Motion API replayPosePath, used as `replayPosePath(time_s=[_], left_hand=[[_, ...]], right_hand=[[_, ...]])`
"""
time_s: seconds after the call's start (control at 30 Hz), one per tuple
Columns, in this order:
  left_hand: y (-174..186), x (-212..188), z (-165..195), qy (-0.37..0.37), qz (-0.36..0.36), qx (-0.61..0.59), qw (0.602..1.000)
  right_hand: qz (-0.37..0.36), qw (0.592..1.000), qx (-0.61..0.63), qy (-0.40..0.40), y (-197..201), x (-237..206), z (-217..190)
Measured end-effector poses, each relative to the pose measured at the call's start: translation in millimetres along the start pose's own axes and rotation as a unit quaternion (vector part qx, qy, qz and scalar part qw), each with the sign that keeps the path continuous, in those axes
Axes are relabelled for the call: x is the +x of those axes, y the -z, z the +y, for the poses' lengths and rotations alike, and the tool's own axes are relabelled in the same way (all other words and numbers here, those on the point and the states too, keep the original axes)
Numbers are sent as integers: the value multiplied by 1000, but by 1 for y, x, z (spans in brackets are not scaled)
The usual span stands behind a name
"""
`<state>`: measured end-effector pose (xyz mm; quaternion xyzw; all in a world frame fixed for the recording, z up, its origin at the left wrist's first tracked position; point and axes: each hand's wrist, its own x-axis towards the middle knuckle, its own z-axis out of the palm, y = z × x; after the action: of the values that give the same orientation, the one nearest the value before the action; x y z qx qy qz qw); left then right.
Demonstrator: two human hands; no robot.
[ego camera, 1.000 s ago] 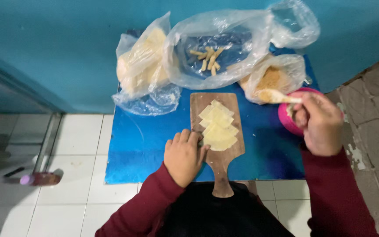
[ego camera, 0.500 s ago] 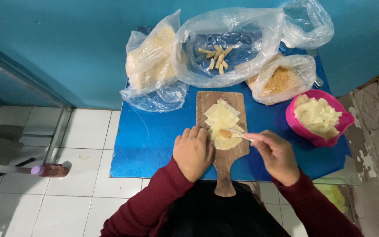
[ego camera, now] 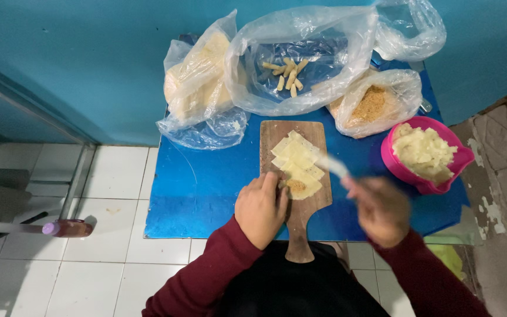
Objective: The person places a square of thin dough on a wooden board, spoons filling from a pink bowl onto it, and folds and pinches the dough closed around the filling. Finished folded pastries are set into a plastic bag on the table, and the person repeats the folding cycle with new dough squares.
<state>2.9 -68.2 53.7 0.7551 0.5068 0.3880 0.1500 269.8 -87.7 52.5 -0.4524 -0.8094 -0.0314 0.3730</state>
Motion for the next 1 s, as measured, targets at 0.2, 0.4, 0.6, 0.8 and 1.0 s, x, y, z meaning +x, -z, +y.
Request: replayPosePath(time_s=[0.2, 0.4, 0.6, 0.8, 1.0], left_hand=[[-3, 2, 4, -25, 9, -50, 998], [-4, 1, 7, -48, -1, -106, 993], [-6, -3, 7, -74, -13, -123, 990], [-9, 1, 9, -60, -7, -118, 991], [-9, 3, 11, -42, -3, -73, 996]], right_hand=[[103, 971, -168, -137, 4, 57, 53], [99, 963, -239, -80, 2, 83, 23], [-53, 990, -60, -117, -19, 49, -34], [-47, 985, -28, -166, -40, 31, -33], [-34, 983, -1, -182, -50, 28, -39]])
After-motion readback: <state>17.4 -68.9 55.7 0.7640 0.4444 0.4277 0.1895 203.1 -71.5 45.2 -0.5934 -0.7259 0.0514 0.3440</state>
